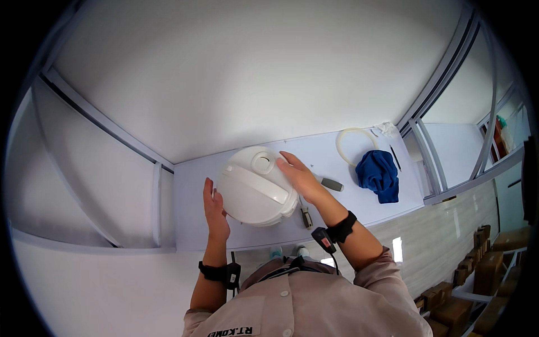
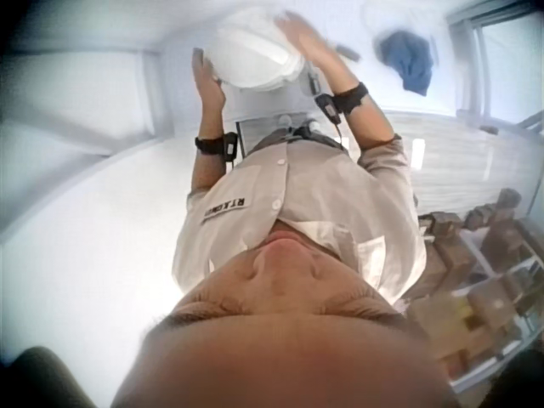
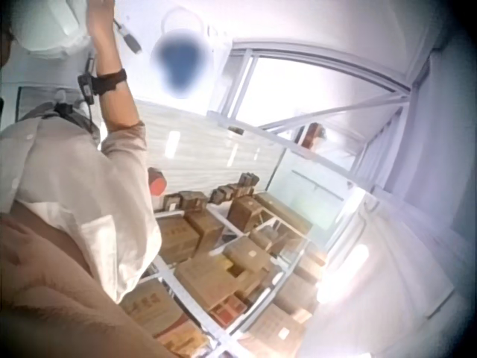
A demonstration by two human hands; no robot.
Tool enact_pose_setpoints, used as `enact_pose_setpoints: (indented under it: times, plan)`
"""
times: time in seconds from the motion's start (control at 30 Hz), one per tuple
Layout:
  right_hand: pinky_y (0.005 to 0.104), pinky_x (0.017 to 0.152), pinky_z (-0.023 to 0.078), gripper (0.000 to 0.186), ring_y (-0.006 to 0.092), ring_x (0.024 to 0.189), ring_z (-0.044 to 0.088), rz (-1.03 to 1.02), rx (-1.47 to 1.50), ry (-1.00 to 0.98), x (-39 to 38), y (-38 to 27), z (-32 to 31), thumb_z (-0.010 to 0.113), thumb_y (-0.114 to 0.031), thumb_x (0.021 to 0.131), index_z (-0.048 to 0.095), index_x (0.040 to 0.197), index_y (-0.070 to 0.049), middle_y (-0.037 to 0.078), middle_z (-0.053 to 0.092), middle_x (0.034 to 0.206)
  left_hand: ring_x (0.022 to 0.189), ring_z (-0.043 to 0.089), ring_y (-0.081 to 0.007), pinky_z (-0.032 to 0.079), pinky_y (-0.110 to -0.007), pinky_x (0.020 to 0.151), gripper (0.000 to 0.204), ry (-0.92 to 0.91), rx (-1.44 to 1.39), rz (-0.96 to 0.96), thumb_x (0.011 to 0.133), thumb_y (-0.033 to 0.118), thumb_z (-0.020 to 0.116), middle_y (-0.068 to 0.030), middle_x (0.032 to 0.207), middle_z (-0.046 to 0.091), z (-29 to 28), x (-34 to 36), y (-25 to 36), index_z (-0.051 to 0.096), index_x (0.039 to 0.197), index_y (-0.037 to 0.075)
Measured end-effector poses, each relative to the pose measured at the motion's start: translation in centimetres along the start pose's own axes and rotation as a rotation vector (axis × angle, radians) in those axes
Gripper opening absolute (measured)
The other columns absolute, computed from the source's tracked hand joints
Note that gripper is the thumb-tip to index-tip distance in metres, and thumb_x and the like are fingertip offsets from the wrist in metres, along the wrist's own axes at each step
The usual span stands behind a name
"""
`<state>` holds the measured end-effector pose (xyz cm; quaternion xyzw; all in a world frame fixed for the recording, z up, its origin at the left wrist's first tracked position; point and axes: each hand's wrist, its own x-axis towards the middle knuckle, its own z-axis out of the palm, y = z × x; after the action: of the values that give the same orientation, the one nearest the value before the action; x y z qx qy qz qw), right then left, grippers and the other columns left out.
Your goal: The person disassembles a white rice cooker, removes the inner pot, and uses a screwdriver to remove screws from the lid. The person then reassembles the lid and places it back on the cooker.
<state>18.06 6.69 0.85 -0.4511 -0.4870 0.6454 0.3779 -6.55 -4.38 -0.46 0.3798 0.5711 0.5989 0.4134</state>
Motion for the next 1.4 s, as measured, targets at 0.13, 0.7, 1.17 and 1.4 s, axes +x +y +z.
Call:
enact_pose_setpoints:
  times: [0.13, 0.7, 1.17, 1.4]
  plan:
    - [0.0370, 0.110, 0.045, 0.064, 0.0292, 0.131, 0.059, -0.025, -0.092, 0.062, 1.0, 0.4, 1.6, 0.054, -0.043, 0.108, 0.046, 0.154, 0.000, 0.025, 0.061, 0.142, 0.147, 0.042, -0.0321, 0.038, -0.044, 0.118, 0.074, 0.054, -0.029, -0.049, 0.106, 0.042, 0.059, -0.0208, 0.164, 0.036, 1.5, 1.8, 0.4, 0.034, 0.161, -0.001]
    - [0.0337, 0.109, 0.045, 0.050, 0.0215, 0.124, 0.061, -0.078, -0.043, 0.127, 0.9, 3.1, 1.4, 0.044, -0.036, 0.114, 0.050, 0.152, -0.004, 0.015, 0.066, 0.136, 0.133, 0.052, -0.0384, 0.044, -0.049, 0.111, 0.088, 0.169, 0.639, 0.107, 0.091, 0.048, 0.078, -0.0227, 0.148, 0.047, 4.8, 1.1, 1.8, 0.043, 0.153, -0.003]
    - [0.0350, 0.110, 0.044, 0.054, 0.0236, 0.125, 0.060, -0.037, 0.056, 0.106, 1.1, 2.2, 1.5, 0.046, -0.040, 0.112, 0.050, 0.152, -0.004, 0.015, 0.064, 0.138, 0.133, 0.053, -0.0384, 0.045, -0.048, 0.110, 0.089, 0.155, 0.587, 0.101, 0.092, 0.050, 0.075, -0.0242, 0.148, 0.047, 4.5, 1.4, 2.0, 0.042, 0.154, -0.004]
    - [0.0431, 0.118, 0.033, 0.075, 0.0294, 0.140, 0.047, 0.149, 0.158, 0.022, -0.7, 4.0, 0.0, 0.038, -0.062, 0.108, 0.039, 0.159, -0.006, 0.018, 0.050, 0.154, 0.136, 0.052, -0.0375, 0.044, -0.046, 0.113, 0.082, 0.148, 0.557, 0.091, 0.097, 0.050, 0.070, -0.0241, 0.150, 0.048, 3.1, 2.2, 1.4, 0.043, 0.155, -0.002]
